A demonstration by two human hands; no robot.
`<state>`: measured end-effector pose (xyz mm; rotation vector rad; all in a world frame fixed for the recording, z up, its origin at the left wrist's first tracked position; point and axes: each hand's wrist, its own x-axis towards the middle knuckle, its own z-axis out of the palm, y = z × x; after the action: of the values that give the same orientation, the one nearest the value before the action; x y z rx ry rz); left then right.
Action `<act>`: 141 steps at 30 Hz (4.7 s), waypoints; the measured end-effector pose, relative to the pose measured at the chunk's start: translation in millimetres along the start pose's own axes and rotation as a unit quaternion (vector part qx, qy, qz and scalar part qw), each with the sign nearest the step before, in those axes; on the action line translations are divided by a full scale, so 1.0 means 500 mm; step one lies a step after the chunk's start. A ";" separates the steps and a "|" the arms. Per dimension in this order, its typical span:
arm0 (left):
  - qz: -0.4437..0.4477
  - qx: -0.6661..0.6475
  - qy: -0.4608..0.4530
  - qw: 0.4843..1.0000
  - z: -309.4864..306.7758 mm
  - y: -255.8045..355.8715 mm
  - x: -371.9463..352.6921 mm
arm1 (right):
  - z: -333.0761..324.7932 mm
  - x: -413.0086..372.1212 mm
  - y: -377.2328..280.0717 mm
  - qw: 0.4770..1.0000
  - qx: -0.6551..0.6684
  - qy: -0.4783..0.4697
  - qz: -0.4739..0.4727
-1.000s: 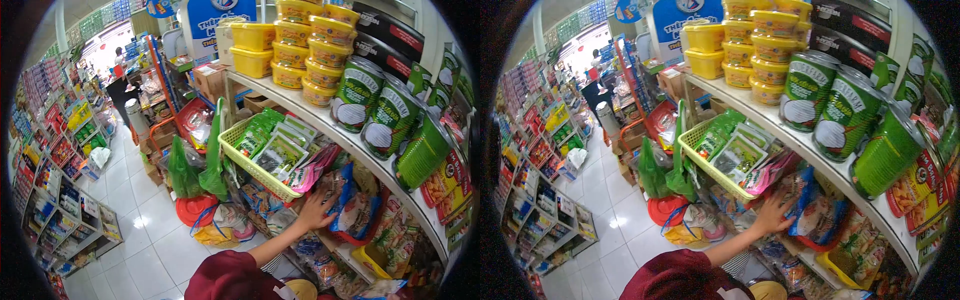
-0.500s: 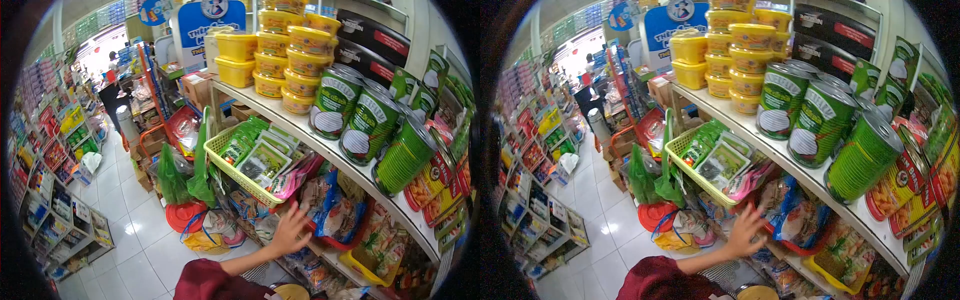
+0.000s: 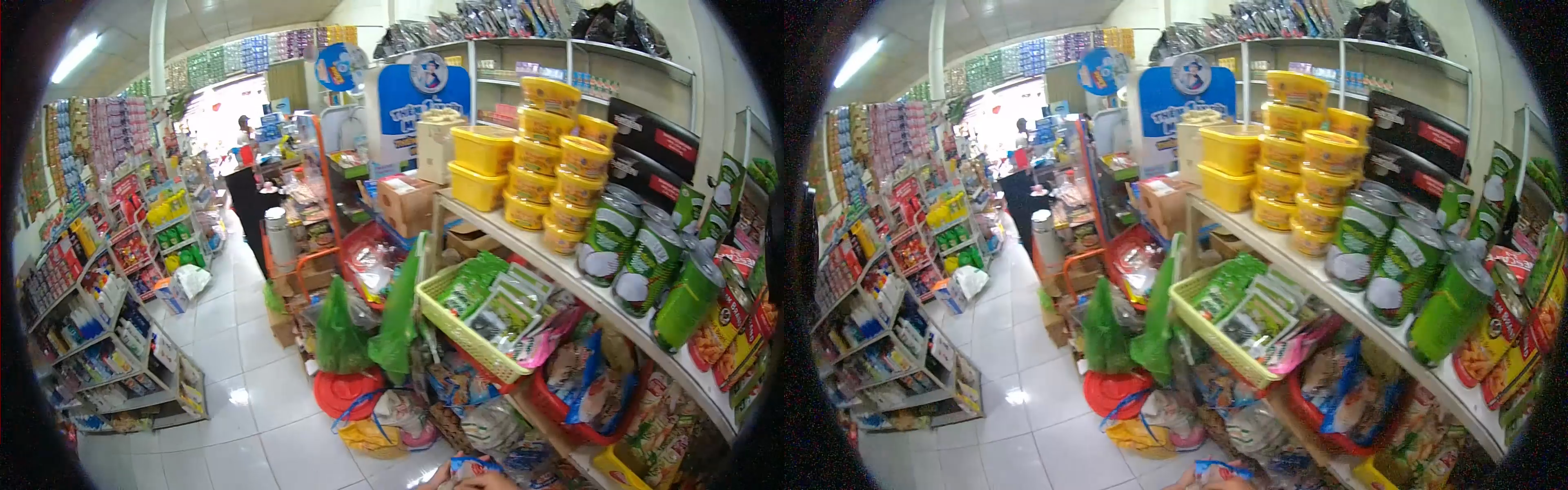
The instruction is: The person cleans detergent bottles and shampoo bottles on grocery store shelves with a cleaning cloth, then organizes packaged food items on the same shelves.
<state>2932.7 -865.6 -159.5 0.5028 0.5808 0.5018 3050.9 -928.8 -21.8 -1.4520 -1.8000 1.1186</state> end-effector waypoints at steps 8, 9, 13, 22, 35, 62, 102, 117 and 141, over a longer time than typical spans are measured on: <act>0.219 -0.234 0.069 0.945 -0.138 0.057 -0.152 | 0.161 0.157 -0.113 0.977 -0.144 0.049 -0.147; 0.241 -0.241 0.066 0.938 -0.150 0.065 -0.173 | 0.188 0.149 -0.121 0.980 -0.106 0.045 -0.162; 0.326 -0.279 -0.083 0.899 -0.115 0.133 -0.264 | 0.227 0.144 -0.146 0.974 0.019 0.004 -0.226; 0.500 0.369 0.177 0.763 0.037 0.206 -0.366 | 0.214 0.159 -0.240 0.886 0.458 0.048 0.058; 0.114 -0.287 0.173 0.935 -0.064 0.149 -0.403 | 0.276 0.101 -0.132 0.971 -0.108 -0.059 -0.207; 0.266 -0.241 0.155 0.920 -0.105 0.073 -0.330 | 0.308 0.085 -0.113 0.978 -0.068 -0.068 -0.187; 0.249 -0.239 0.229 0.910 -0.137 0.101 -0.326 | 0.327 0.046 -0.066 0.975 0.018 0.137 -0.172; 0.200 0.100 0.241 0.944 -0.102 0.025 -0.297 | 0.307 0.119 -0.029 0.870 0.423 0.248 0.059; 0.260 -0.090 0.210 0.938 -0.076 -0.037 -0.289 | 0.298 0.033 -0.020 0.958 0.204 0.147 0.138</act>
<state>2809.9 -950.8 -142.3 0.3710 0.8043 1.1770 2917.7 -951.3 -87.8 -1.5413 -1.1073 1.2432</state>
